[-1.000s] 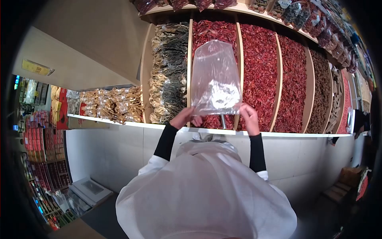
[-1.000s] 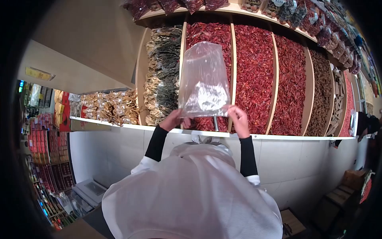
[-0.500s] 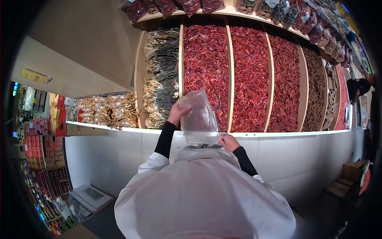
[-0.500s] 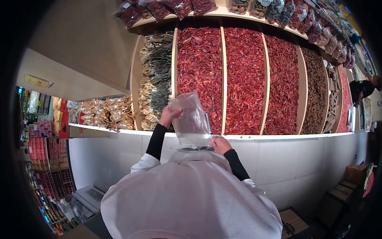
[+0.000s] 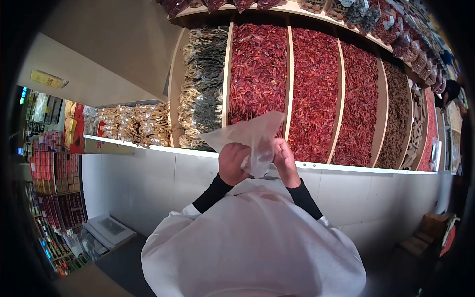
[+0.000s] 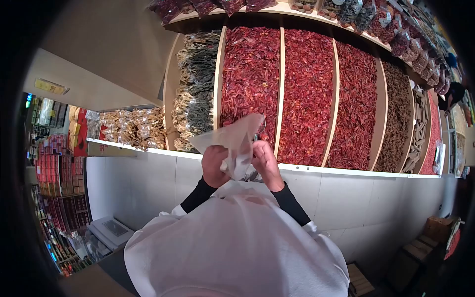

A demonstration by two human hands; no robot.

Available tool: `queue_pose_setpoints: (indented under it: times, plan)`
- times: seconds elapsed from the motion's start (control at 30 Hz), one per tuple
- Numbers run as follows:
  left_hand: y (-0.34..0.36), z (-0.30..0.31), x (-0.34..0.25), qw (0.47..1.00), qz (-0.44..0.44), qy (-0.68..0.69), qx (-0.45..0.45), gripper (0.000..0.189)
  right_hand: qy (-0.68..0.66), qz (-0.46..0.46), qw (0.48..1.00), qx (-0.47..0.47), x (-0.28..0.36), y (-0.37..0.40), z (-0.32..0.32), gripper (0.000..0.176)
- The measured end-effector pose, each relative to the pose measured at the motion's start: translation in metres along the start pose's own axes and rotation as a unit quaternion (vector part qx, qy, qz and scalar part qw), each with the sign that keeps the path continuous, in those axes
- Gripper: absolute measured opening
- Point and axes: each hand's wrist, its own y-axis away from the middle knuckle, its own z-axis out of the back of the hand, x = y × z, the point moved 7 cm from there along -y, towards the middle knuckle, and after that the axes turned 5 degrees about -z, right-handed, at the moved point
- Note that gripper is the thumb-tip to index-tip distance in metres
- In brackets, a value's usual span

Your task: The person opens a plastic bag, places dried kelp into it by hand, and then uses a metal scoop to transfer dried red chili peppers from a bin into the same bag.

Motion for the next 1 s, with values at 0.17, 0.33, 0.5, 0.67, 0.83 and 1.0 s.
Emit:
queue_pose_setpoints:
  times: [0.17, 0.33, 0.5, 0.67, 0.83, 1.0]
  plan:
    - [0.048, -0.045, 0.011, 0.978, 0.122, 0.0, 0.17, 0.061, 0.137, -0.052, 0.985, -0.096, -0.016, 0.001, 0.03, 0.009]
    - [0.065, -0.041, 0.021, 0.934, 0.27, 0.182, 0.146, 0.069, 0.206, -0.047, 0.975, -0.07, -0.041, 0.01, 0.045, 0.009]
    - [0.087, -0.05, 0.043, 0.869, 0.431, 0.235, 0.064, 0.028, 0.209, -0.08, 0.973, -0.056, -0.076, 0.018, 0.053, 0.017]
    - [0.101, -0.064, 0.047, 0.732, 0.507, 0.451, -0.056, 0.016, 0.158, -0.113, 0.975, -0.11, -0.083, 0.03, 0.074, 0.014]
    - [0.109, -0.067, 0.036, 0.467, 0.638, 0.6, -0.122, 0.012, 0.012, -0.192, 0.978, -0.085, -0.08, 0.03, 0.079, 0.019]
    - [0.105, -0.043, 0.05, 0.719, 0.564, 0.406, -0.017, 0.015, -0.217, -0.202, 0.953, -0.056, -0.118, 0.018, 0.089, 0.015]
